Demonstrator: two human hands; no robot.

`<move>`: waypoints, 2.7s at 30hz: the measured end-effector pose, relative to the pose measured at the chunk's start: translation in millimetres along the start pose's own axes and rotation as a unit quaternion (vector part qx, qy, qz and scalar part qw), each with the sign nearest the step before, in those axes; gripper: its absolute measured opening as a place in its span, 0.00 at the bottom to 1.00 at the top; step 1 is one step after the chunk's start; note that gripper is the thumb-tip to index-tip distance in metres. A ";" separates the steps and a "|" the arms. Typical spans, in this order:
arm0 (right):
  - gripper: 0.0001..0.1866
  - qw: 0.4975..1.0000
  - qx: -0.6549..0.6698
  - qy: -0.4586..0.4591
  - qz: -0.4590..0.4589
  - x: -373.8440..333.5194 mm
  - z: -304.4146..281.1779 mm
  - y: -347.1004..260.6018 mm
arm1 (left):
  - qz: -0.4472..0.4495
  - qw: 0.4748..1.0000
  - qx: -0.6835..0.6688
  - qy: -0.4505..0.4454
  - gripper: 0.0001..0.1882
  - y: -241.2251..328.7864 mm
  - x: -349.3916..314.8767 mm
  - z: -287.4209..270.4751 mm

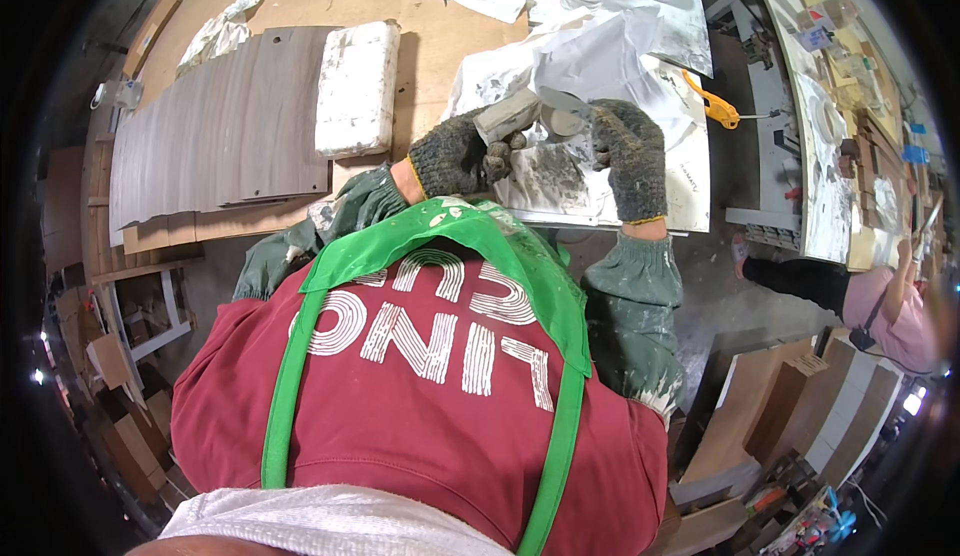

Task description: The recorder wipes down stacks of wood panels and then uses a hand-held tool to clean or finish a specific component.

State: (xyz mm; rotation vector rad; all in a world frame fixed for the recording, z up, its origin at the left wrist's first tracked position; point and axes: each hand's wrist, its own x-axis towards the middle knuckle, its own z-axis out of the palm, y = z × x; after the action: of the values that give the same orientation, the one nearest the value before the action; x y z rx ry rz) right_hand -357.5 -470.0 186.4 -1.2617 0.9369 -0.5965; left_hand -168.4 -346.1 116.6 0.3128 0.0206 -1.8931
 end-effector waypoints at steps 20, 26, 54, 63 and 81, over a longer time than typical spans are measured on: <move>0.10 0.997 0.038 0.008 0.064 7.4 -14.5 5.7 | 0.162 0.948 0.237 0.136 0.17 1.2 -9.7 3.7; 0.08 0.995 0.082 -0.039 0.032 0.2 2.9 11.0 | 0.026 0.997 -0.046 0.063 0.15 2.7 -4.2 15.4; 0.09 0.995 0.089 -0.011 0.051 -32.6 12.1 7.2 | 0.167 0.936 0.305 0.055 0.20 0.8 -15.6 9.2; 0.09 0.995 0.072 0.062 0.010 -48.7 -10.8 19.5 | 0.242 0.571 0.780 0.084 0.20 -3.6 -21.2 14.8; 0.08 0.957 -0.245 -0.058 -0.142 -42.6 13.5 -24.0 | 0.208 0.779 0.574 0.141 0.23 -7.8 -22.7 10.7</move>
State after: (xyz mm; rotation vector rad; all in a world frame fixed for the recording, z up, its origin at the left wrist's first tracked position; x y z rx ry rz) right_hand -365.3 -433.7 221.0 -1.8784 0.8366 -0.5189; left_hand -170.9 -324.3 131.0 1.3062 -0.9612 -1.1815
